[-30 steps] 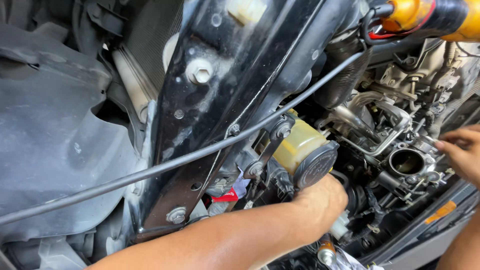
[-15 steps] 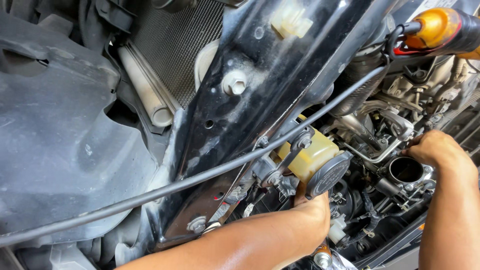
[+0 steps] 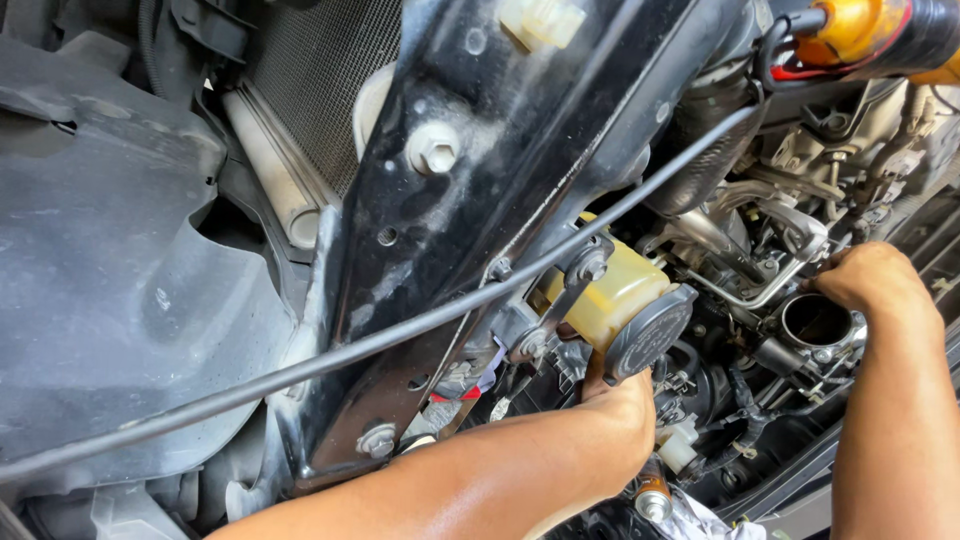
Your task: The person works in the open engine bay of a car, disconnecting hoses and wiring from the throttle body, removing the throttle body from the intake manifold by hand, holding and turning it over, then repositioning it on the engine and tightening its fasteners using a ratchet and an impact driver.
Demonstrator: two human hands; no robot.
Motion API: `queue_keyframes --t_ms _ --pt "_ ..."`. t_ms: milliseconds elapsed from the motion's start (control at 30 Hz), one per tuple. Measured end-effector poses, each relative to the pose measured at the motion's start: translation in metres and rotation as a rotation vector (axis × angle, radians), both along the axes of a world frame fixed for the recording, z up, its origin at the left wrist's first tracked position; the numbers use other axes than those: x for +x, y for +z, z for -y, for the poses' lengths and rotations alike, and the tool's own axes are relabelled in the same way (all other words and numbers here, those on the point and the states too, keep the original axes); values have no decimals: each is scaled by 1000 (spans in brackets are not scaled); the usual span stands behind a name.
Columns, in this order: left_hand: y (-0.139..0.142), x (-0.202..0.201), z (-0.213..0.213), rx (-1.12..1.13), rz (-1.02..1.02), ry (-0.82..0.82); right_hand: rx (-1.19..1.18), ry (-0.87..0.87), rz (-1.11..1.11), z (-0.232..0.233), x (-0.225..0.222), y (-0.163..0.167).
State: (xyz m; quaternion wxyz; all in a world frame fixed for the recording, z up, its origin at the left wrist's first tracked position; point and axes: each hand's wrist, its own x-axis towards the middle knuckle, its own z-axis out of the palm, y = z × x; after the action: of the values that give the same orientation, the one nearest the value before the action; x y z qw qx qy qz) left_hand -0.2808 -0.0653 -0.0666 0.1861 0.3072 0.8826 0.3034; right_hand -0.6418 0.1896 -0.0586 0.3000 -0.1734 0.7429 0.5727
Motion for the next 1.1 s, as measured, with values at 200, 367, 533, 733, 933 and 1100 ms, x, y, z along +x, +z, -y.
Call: queue_keyframes --t_ms 200,367,533,733,933,1100 --pt "2 24 -19 -10 22 -26 -474 -88 -78 -35 15 -16" --pt "-1 27 -28 -64 23 -43 -782 -109 -60 -67 27 -29" --pt "3 28 -26 -125 12 -100 -795 -41 -16 -74 28 -50" --pt "5 27 -27 -240 -32 -207 -847 -122 -87 -98 50 -54" --pt "9 18 -18 -294 -9 -320 -875 -176 -119 -111 70 -55" --pt "13 16 -14 -258 -6 -303 -877 -204 -133 -110 80 -52"
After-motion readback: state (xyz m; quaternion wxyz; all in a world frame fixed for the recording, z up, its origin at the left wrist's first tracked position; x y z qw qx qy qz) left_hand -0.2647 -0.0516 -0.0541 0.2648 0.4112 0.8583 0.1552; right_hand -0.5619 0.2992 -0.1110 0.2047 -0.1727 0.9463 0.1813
